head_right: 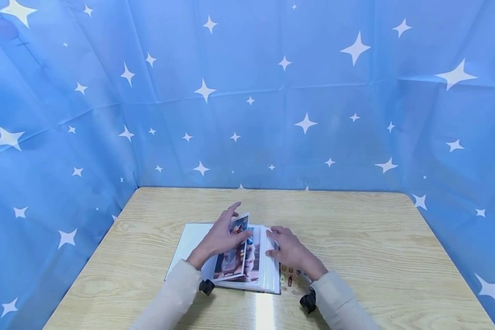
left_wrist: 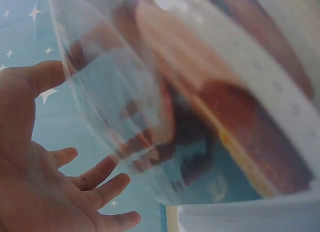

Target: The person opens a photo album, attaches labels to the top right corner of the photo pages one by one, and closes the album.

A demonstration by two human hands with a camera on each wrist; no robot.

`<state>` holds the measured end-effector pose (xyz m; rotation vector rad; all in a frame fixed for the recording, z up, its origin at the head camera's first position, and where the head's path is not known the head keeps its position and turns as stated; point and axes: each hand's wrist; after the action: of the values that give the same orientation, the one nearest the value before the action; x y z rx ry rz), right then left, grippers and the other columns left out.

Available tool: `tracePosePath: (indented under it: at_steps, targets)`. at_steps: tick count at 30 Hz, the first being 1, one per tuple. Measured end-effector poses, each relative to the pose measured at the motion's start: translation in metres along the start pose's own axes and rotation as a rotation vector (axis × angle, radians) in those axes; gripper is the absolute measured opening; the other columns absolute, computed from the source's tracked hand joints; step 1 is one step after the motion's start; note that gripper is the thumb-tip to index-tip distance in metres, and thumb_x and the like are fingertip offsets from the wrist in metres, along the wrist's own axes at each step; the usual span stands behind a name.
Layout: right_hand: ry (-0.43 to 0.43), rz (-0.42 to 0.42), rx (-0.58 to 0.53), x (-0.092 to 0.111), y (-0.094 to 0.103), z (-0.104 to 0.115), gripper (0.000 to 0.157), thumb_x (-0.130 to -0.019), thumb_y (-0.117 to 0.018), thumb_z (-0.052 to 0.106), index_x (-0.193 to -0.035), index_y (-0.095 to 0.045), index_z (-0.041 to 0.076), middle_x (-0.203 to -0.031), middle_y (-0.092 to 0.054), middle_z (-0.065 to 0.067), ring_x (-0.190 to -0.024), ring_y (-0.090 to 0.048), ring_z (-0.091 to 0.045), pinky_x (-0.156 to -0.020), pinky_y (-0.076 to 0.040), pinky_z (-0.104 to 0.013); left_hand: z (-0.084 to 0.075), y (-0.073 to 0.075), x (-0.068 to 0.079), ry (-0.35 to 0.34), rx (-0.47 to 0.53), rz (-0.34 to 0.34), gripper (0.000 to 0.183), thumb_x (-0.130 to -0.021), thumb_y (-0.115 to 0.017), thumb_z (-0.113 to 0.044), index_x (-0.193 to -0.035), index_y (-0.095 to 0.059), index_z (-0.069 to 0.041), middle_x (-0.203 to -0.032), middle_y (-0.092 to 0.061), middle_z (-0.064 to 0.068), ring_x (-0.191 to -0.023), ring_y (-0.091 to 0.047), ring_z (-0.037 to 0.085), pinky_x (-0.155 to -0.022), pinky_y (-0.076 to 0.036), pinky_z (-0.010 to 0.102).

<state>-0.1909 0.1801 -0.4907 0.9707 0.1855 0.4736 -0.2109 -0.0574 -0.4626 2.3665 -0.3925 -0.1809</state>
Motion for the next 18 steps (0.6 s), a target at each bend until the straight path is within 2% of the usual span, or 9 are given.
tracePosePath:
  at_steps: [9,13,18]
  targets:
    - [0.018,0.004,-0.02,0.001,-0.001,-0.001,0.06,-0.095,-0.067,0.017,-0.145,-0.042,-0.007,-0.151,-0.034,-0.03,-0.138,-0.033,-0.05,-0.107,-0.037,-0.06,0.007,0.019,0.008,0.005,0.167,-0.008,0.082,-0.092,-0.068,-0.037,-0.158,-0.021,-0.028,-0.146,-0.047,0.014,-0.134,-0.047,0.032,-0.104,-0.044,0.054]
    - [0.019,0.005,-0.026,0.002,-0.001,-0.001,0.061,-0.095,-0.066,0.017,-0.146,-0.042,-0.006,-0.152,-0.033,-0.03,-0.138,-0.032,-0.05,-0.107,-0.038,-0.059,0.012,0.032,0.012,0.011,0.204,-0.033,0.078,-0.093,-0.067,-0.037,-0.157,-0.024,-0.026,-0.139,-0.052,0.012,-0.126,-0.053,0.029,-0.102,-0.047,0.051]
    - [0.023,0.001,-0.022,0.003,-0.001,-0.001,0.061,-0.095,-0.066,0.017,-0.146,-0.042,-0.006,-0.152,-0.034,-0.03,-0.138,-0.032,-0.049,-0.106,-0.039,-0.059,0.021,0.045,0.017,0.018,0.233,-0.076,0.07,-0.095,-0.066,-0.035,-0.154,-0.031,-0.021,-0.129,-0.059,0.01,-0.111,-0.063,0.024,-0.091,-0.055,0.041]
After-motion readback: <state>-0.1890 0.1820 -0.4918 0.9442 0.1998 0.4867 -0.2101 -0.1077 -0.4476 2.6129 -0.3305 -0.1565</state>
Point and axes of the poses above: each hand's wrist, its own x-axis away from the middle knuckle, its own y-axis out of the back of the hand, z = x × y
